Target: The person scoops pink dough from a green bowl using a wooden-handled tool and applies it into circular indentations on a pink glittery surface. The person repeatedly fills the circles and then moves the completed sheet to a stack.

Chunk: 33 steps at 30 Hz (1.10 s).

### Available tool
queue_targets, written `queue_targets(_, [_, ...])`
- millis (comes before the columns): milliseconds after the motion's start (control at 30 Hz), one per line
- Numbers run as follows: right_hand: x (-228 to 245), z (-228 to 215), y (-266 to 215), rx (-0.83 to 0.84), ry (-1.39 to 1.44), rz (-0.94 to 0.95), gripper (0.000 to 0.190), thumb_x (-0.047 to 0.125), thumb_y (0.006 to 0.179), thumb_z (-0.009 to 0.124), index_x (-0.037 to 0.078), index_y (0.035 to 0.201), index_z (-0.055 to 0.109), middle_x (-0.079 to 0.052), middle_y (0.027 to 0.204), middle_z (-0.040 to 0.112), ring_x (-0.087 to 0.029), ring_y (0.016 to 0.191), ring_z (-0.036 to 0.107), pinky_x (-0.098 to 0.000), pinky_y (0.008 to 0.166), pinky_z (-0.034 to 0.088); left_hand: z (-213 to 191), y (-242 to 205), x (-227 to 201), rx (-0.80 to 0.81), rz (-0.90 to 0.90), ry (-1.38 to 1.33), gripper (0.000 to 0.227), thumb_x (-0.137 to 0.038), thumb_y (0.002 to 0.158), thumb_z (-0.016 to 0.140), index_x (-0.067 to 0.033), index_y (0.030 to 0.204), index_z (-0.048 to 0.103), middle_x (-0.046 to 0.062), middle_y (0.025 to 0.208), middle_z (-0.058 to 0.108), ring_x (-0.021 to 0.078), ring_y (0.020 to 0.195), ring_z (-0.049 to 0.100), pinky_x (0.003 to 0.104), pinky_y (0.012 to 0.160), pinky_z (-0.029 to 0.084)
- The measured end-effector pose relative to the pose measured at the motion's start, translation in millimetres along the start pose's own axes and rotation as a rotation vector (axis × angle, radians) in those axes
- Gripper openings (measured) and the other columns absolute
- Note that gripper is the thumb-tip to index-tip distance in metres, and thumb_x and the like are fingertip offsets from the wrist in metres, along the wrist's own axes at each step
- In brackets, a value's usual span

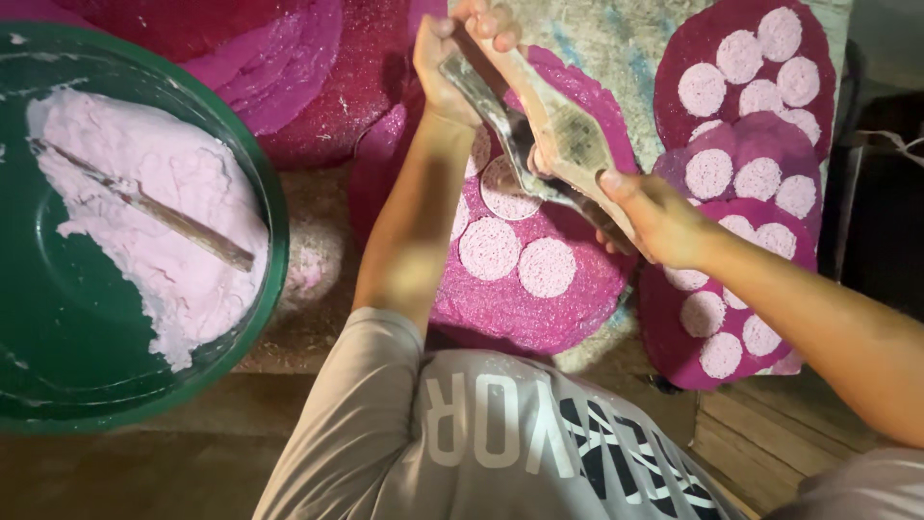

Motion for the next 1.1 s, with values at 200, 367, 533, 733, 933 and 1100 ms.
queue_targets(200, [10.6, -6.2, 6.6, -0.095, -0.246, -0.073, 0.071, 0.063, 0.101, 0.042, -0.002, 0.104, 0.069, -0.007, 0.075, 0.067, -0.018, 0.066, 0.063, -0.0327, 0.061, 0.053, 16.1, -1.1, -4.6, -0.029, 0.039, 0.074, 0.026, -0.032, 0.092, 0.045, -0.0110, 0.104, 0.054, 0.000, 0.090, 0.053, 0.0186, 0.094, 0.057, 0.041, 0.095, 0.053])
queue_targets(367, [43.1, 32.8, -3.3, 0.035, -0.043, -0.562, 0.078, 0.070, 0.104, 0.040, -0.002, 0.136, 0.048, -0.008, 0.114, 0.058, -0.016, 0.100, 0.055, -0.0314, 0.082, 0.044, 42.2, 2.8, -26.9, -0.114, -0.017, 0.353, 0.038, -0.033, 0.088, 0.048, -0.0072, 0.114, 0.058, 0.007, 0.101, 0.061, 0.0235, 0.100, 0.060, 0.042, 0.095, 0.054])
queue_targets(533, [21.1, 35.1, -48.9, -0.014, 0.225, -0.648, 0.089, 0.079, 0.096, 0.050, 0.002, 0.140, 0.053, -0.006, 0.117, 0.058, -0.016, 0.104, 0.053, -0.0328, 0.091, 0.045, 39.5, -54.4, -18.5, -0.586, -0.336, 1.202, 0.062, -0.026, 0.085, 0.064, -0.0043, 0.141, 0.048, 0.016, 0.125, 0.058, 0.0281, 0.109, 0.058, 0.043, 0.098, 0.052])
queue_targets(733, [-3.9, 14.1, -98.2, -0.249, 0.564, -0.891, 0.089, 0.081, 0.091, 0.059, 0.013, 0.146, 0.044, 0.000, 0.132, 0.050, -0.015, 0.109, 0.049, -0.0348, 0.093, 0.044, 65.5, -112.5, 46.5, -0.130, -0.806, 2.283, 0.120, -0.037, 0.070, 0.092, -0.0033, 0.157, 0.017, 0.022, 0.142, 0.046, 0.0382, 0.125, 0.037, 0.054, 0.108, 0.032])
queue_targets(933, [-56.1, 14.7, -118.0, -0.405, 0.687, -0.916, 0.085, 0.082, 0.089, 0.060, 0.019, 0.144, 0.048, 0.001, 0.125, 0.053, -0.017, 0.103, 0.052, -0.0373, 0.091, 0.044, 63.7, -120.4, 54.7, -0.046, -0.719, 2.416, 0.118, -0.039, 0.068, 0.090, -0.0030, 0.157, 0.022, 0.020, 0.140, 0.050, 0.0378, 0.124, 0.041, 0.060, 0.104, 0.030])
queue_targets(1100, [-94.9, 9.8, -132.5, -0.477, 0.805, -0.977, 0.063, 0.077, 0.097, 0.061, 0.021, 0.125, 0.051, 0.007, 0.110, 0.047, -0.017, 0.098, 0.051, -0.0381, 0.085, 0.044, 68.2, -125.3, 54.8, -0.034, -0.638, 2.432, 0.113, -0.041, 0.068, 0.091, 0.0000, 0.153, 0.030, 0.020, 0.138, 0.052, 0.0374, 0.123, 0.042, 0.057, 0.106, 0.031])
Point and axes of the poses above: each hand's wrist, its own y-axis towards the middle knuckle, its own z-axis out of the palm, x = y × z, the point moved 10 cm from there along y, towards the middle knuckle
